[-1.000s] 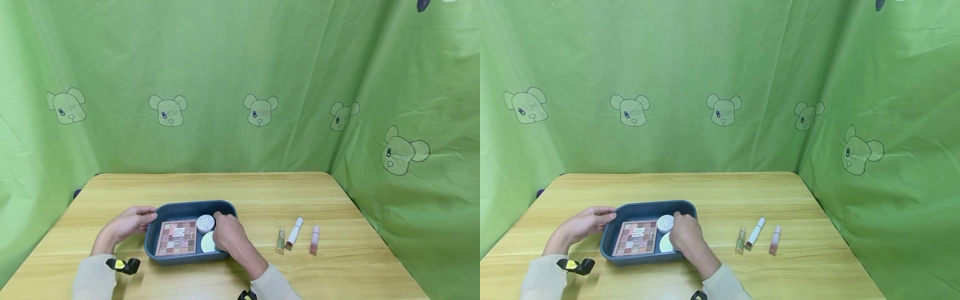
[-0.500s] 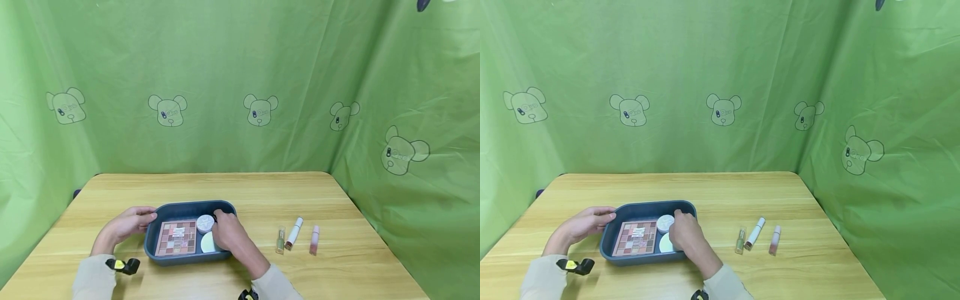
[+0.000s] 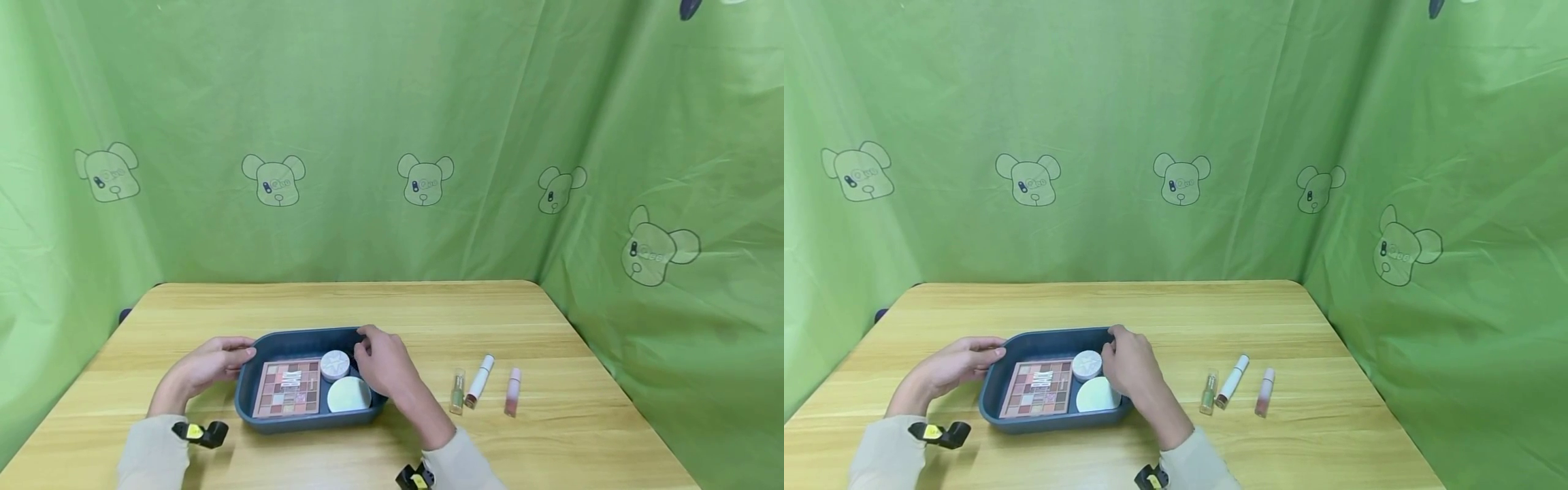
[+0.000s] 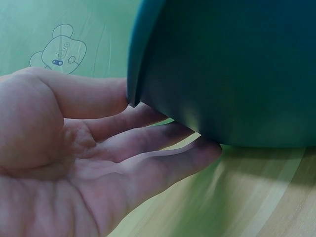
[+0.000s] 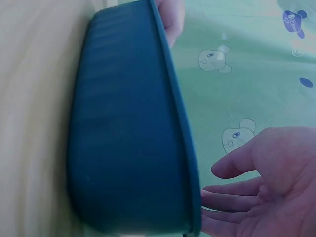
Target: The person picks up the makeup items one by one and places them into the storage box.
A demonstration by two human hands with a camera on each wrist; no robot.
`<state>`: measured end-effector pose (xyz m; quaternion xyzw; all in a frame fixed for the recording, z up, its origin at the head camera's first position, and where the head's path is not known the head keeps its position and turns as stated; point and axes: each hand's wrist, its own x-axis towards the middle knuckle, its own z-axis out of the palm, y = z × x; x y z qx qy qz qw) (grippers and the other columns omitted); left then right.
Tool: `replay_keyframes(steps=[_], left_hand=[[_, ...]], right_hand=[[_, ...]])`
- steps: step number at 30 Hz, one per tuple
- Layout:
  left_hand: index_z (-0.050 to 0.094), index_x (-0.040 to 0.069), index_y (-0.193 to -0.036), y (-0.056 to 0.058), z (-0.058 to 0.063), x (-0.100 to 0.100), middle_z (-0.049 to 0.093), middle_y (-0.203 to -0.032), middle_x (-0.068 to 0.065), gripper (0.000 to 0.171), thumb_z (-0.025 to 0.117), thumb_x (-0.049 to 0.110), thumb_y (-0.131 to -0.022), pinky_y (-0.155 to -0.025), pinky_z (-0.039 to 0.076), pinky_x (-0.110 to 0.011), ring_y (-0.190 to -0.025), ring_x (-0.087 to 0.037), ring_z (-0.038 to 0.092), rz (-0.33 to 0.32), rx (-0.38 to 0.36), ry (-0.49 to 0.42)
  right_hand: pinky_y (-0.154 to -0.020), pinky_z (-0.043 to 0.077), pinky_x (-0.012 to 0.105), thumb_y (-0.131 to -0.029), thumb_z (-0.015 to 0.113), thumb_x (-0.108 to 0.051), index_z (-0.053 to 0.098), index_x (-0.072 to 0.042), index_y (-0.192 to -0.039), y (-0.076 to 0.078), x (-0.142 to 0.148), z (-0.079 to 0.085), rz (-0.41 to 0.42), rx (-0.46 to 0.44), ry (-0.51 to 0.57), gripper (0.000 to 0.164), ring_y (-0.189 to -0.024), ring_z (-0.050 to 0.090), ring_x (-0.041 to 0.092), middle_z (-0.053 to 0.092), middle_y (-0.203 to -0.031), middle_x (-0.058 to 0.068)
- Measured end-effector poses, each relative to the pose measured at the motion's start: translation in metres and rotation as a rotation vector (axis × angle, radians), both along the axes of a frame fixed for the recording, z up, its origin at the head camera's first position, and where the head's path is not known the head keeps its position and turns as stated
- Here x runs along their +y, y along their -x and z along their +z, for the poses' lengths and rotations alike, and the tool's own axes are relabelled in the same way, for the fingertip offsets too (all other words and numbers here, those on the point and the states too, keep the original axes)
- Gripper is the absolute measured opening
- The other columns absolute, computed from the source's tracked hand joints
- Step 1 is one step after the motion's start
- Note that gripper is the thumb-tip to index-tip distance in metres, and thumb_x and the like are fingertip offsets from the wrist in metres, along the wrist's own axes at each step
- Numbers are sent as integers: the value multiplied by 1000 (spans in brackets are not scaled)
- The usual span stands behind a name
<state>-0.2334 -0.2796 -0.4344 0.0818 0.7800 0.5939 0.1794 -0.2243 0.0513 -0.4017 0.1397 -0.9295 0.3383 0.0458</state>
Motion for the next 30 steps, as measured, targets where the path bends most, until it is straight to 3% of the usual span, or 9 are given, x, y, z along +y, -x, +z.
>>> replay_keyframes(steps=[13,30], left_hand=[[38,-20,-142,1,-1,-1,57,-135,-35,53,51,16,-105,-105,54,-48,-124,-41,61,0,-2,1],[37,-21,-142,2,-2,-2,57,-135,-36,54,51,15,-105,-104,55,-47,-123,-41,61,-11,1,-4]], right_hand=[[-87,60,42,-101,54,-17,66,-3,-128,5,16,11,-40,6,73,33,-97,71,22,76,-104,9],[-80,59,38,-100,55,-20,67,-6,-128,10,32,14,-94,-6,85,33,-87,68,16,74,-96,4]])
